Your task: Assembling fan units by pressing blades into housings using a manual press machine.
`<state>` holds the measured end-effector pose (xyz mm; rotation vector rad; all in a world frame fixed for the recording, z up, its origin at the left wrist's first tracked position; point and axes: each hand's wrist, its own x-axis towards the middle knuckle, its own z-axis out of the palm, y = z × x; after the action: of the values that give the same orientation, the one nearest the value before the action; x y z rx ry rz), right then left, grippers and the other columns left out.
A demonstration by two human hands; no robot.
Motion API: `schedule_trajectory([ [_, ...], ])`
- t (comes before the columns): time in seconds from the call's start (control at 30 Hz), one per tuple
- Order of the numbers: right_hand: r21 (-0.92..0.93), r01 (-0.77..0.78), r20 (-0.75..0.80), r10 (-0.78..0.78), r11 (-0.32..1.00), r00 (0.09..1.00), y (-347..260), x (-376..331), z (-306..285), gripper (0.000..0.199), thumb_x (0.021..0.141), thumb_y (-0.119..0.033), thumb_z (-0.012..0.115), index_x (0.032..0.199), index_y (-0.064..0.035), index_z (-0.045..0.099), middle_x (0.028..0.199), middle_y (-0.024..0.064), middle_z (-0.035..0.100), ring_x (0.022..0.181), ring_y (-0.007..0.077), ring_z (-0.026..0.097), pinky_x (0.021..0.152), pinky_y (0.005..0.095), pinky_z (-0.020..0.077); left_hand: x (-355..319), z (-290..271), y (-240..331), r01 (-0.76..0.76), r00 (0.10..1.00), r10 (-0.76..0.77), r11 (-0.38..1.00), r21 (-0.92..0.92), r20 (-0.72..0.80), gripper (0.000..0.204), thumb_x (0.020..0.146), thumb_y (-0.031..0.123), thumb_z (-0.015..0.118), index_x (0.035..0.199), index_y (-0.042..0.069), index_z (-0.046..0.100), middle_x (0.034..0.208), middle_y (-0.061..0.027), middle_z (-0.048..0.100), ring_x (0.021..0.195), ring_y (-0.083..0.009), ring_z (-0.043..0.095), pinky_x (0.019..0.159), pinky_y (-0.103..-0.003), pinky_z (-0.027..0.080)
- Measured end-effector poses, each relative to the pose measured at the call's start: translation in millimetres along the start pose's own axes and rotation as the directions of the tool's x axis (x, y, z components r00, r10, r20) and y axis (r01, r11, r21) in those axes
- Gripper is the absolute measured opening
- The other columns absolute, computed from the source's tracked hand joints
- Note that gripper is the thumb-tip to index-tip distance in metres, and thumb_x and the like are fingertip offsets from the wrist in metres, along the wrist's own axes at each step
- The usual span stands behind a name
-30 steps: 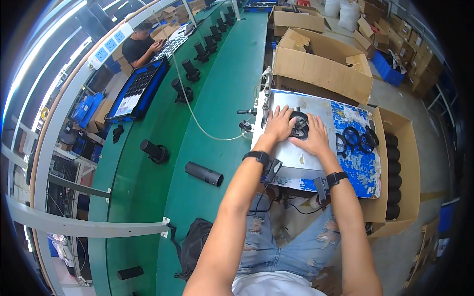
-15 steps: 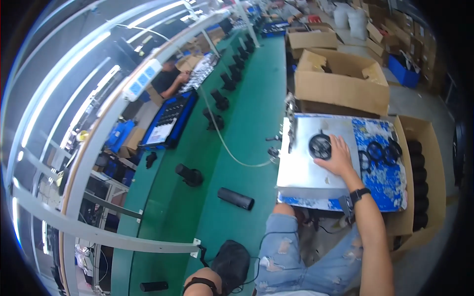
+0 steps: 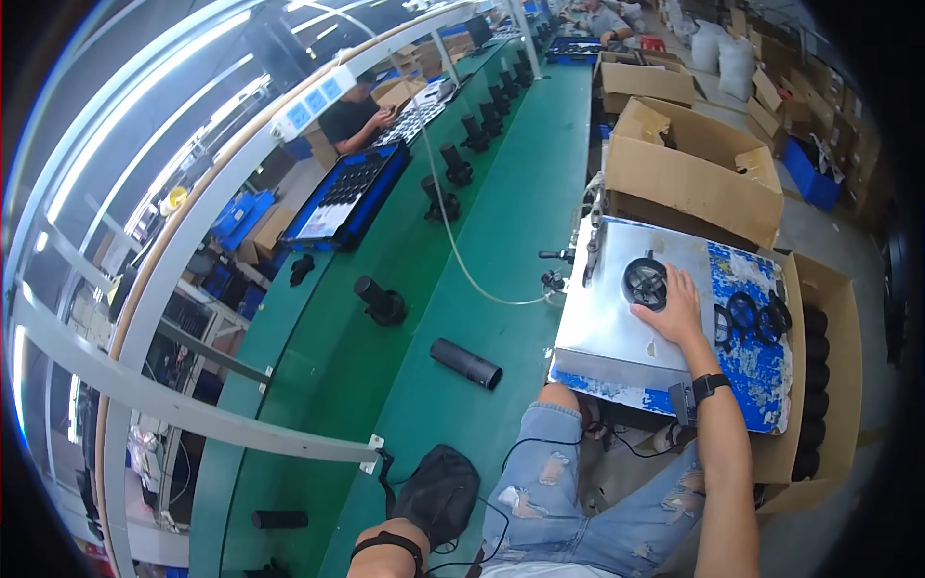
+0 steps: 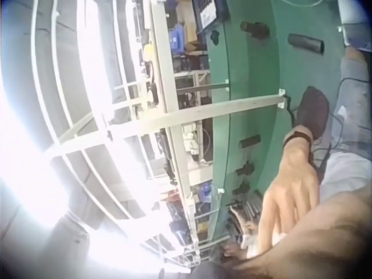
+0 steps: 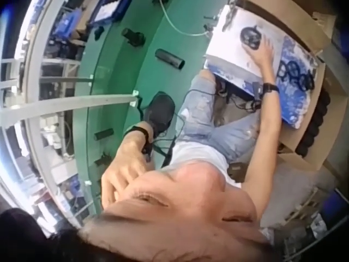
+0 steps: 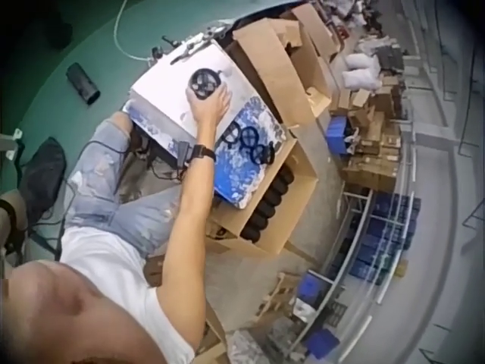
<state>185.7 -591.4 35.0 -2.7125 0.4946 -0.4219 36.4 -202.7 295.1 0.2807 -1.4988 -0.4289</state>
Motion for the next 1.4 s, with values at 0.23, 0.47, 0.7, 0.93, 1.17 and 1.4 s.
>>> schedule_trajectory([
  [0.23,-0.008,-0.021,0.021,0.021,1.0,1.0,-6,1,-4,0.102,0.066,-0.057,0.073,0.142,-0.002,0.034,0.143,0.0196,0.041,0.138,0.0368,0.028,0.112,0.0447,0.024,-11,2,-1,-0.194,0.974,0.225,0.778,0.598,0.023,0.022,0.093,0.008,0.043,0.091,0.019,0.063,0.071,0.0017,0.054,0.052,-0.008,0.047,0.05,-0.023,0.039],
  [0.47,0.007,-0.017,0.024,0.017,1.0,1.0,-2,-1,4,0.105,0.065,-0.059,0.073,0.143,-0.0024,0.033,0.143,0.0191,0.041,0.138,0.0367,0.028,0.113,0.0447,0.0227,-10,-1,1,-0.065,0.998,0.061,0.98,0.186,0.025,0.022,0.094,0.014,0.043,0.094,0.022,0.064,0.07,-0.0007,0.053,0.052,-0.0122,0.046,0.047,-0.03,0.036],
  [0.7,-0.016,-0.028,0.02,0.028,0.999,0.999,-1,0,-4,0.104,0.065,-0.06,0.073,0.142,-0.0019,0.034,0.143,0.0183,0.041,0.138,0.0368,0.028,0.113,0.0453,0.0223,-23,8,-12,-0.165,0.986,0.165,0.938,0.303,0.026,0.024,0.097,0.024,0.039,0.107,0.025,0.061,0.066,-0.002,0.048,0.054,-0.0139,0.049,0.045,-0.032,0.036],
  [0.93,0.004,0.039,-0.066,-0.039,0.999,0.997,9,-3,8,0.103,0.064,-0.06,0.075,0.139,-0.0008,0.037,0.14,0.0207,0.042,0.135,0.0388,0.032,0.11,0.0469,0.0269,-16,5,-19,-0.164,0.982,0.182,0.95,0.266,-0.047,0.023,0.097,0.02,0.039,0.097,0.024,0.062,0.063,-0.0013,0.047,0.052,-0.0134,0.048,0.046,-0.031,0.037],
  [1.17,-0.016,0.006,-0.011,-0.006,1.0,1.0,1,8,3,0.103,0.066,-0.06,0.074,0.141,-0.0003,0.035,0.141,0.0224,0.041,0.136,0.0387,0.03,0.111,0.0472,0.0251,-15,-21,-12,0.014,1.0,-0.014,1.0,-0.009,0.019,0.015,0.091,0.007,0.05,0.081,0.015,0.059,0.074,-0.0057,0.056,0.056,-0.0155,0.049,0.053,-0.03,0.041],
  [1.4,-0.031,0.055,-0.024,-0.055,0.998,0.998,20,6,11,0.104,0.066,-0.059,0.074,0.141,0.0008,0.033,0.141,0.0225,0.041,0.136,0.0416,0.029,0.11,0.0488,0.0255,-48,-136,-128,0.784,0.448,-0.263,0.574,0.235,-0.854,0.014,0.085,0.009,0.065,0.091,-0.002,0.057,0.078,-0.0079,0.062,0.069,-0.0116,0.06,0.066,-0.027,0.05],
])
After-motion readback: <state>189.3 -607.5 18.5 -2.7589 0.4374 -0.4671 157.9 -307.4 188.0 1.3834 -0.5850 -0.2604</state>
